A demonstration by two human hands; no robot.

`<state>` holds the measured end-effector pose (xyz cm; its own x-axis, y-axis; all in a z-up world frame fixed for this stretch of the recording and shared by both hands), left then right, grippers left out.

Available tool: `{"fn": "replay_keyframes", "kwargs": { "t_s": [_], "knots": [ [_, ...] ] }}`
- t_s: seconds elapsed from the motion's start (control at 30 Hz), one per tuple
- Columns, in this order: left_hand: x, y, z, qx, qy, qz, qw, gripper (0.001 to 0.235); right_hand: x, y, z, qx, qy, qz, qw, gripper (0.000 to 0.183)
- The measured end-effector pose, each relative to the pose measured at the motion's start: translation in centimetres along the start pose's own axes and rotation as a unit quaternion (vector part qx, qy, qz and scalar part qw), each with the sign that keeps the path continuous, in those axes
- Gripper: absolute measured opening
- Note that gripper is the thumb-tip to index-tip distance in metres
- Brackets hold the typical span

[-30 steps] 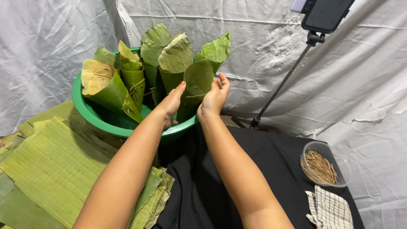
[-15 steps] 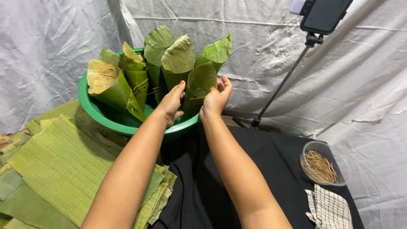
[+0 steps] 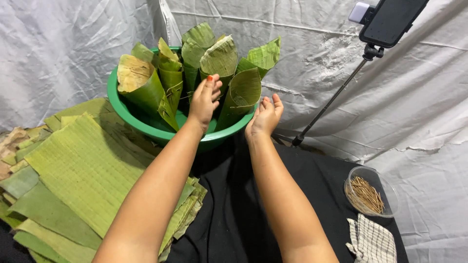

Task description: Cleaning banana leaves with a cloth and rolling them into cones secured with toothpicks

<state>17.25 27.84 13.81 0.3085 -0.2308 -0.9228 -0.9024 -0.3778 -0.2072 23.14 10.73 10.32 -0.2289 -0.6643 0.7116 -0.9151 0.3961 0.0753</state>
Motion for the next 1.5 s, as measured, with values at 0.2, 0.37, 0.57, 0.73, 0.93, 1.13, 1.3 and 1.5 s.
{"fn": "replay_keyframes", "kwargs": {
  "t_s": [0.2,0.37,0.57,0.73,0.93,1.13,1.3,1.5],
  "knots": [
    [-2.9,2.0,2.2,-0.049,-0.003,-0.049,0.998,0.069,0.9,1.5,1.1,0.031,-0.04,-0.065,0.997,0.037],
    [-2.8,3.4,6.1,-0.031,-0.204,-0.028,0.978,0.053,0.4,1.7,2.6,0.047,-0.035,-0.095,0.994,0.034],
    [-5.8,9.3,9.1,0.054,-0.532,-0.066,0.843,0.04,0.7,5.8,3.3,0.065,-0.053,-0.126,0.988,0.035],
    [-4.8,12.0,10.6,0.11,-0.606,-0.151,0.774,0.046,-0.6,7.0,4.3,0.096,-0.052,-0.121,0.987,0.039],
    [-7.7,14.6,16.1,-0.017,-0.43,-0.293,0.854,0.036,1.2,13.1,4.4,0.1,-0.045,-0.135,0.985,0.035],
    [-9.1,18.6,28.0,-0.128,-0.43,-0.274,0.851,0.026,1.6,24.6,4.2,0.184,0.106,-0.182,0.96,0.037],
    [-0.8,19.3,41.1,-0.316,-0.39,0.064,0.863,0.046,-1.7,33.2,5.8,0.283,0.176,-0.19,0.923,0.043],
    [0.1,21.7,42.4,-0.393,-0.279,0.099,0.871,0.053,-6.6,38.9,8.6,0.565,0.494,0.131,0.647,0.049]
  ]
}}
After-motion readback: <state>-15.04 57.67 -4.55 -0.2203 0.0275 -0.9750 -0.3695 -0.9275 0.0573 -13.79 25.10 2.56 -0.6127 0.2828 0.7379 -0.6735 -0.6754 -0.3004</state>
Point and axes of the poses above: each hand's wrist, its own y-axis away from the middle knuckle, its own z-axis out of the back of the hand, x = y × z, the point moved 5 cm from there along -y, towards the middle knuckle, and after that the axes turned 6 degrees about -x, right-handed, at the moved point
